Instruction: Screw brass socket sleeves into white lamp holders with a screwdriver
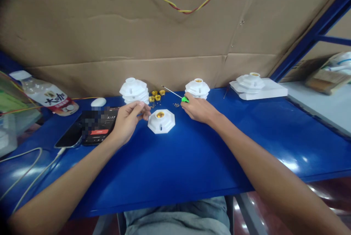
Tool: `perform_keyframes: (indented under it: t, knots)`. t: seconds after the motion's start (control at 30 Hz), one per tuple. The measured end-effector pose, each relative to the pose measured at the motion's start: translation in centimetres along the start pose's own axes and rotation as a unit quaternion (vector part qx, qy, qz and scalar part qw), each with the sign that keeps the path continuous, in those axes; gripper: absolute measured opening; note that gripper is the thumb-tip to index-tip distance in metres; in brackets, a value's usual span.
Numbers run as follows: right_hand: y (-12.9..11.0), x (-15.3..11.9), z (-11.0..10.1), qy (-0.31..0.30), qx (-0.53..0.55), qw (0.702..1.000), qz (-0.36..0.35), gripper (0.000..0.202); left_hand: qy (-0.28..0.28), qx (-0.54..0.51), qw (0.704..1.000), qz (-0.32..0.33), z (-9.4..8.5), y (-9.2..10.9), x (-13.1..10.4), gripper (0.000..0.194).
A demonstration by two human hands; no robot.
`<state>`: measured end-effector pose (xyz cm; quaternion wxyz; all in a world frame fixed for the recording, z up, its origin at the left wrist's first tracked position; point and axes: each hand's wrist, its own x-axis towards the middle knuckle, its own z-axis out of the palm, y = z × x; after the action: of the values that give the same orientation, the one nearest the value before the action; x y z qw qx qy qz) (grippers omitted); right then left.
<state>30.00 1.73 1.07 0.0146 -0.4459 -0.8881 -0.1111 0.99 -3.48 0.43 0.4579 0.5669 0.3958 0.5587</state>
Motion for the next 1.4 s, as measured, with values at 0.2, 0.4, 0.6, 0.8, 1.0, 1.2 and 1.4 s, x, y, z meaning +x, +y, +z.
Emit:
perform_keyframes:
  t: [0.2,0.4,0.6,0.8,1.0,1.2,1.4]
  knots:
    - [-1.6,-0.1,-0.6,0.181,0.274,0.944,0.024,0.025,-0.018,0.080,0.995,0.049,0.4,-0.1,-0.3,0.017]
    - [-6.0,-0.1,-2.0,0.217,0.439,0.872,0.019,0.019,-0.037,0.132,0.989,0.058,1.2,0.3,-1.2,0.020]
    - [-7.3,0.0,-1.7,0.208,0.470,0.857,0.008,0.019,-0.051,0.153,0.986,0.041,1.8,1.1,-1.8,0.019]
    - [-7.4,-0.2,-2.0,0.226,0.447,0.865,0.005,0.022,-0.089,0.038,0.994,-0.054,1.7,1.0,-1.6,0.024]
    - [-7.6,-0.3,-2.1,0.238,0.449,0.861,-0.030,0.020,-0.147,-0.134,0.961,-0.192,1.6,0.9,-1.7,0.021]
    - [-7.3,-0.4,-2.2,0.249,0.441,0.861,-0.043,0.016,-0.142,-0.159,0.957,-0.197,1.5,0.9,-1.7,0.018]
    - [-5.5,-1.3,-2.6,0.237,0.466,0.852,-0.009,0.036,-0.019,-0.028,0.997,-0.075,0.1,0.3,-0.1,0.025]
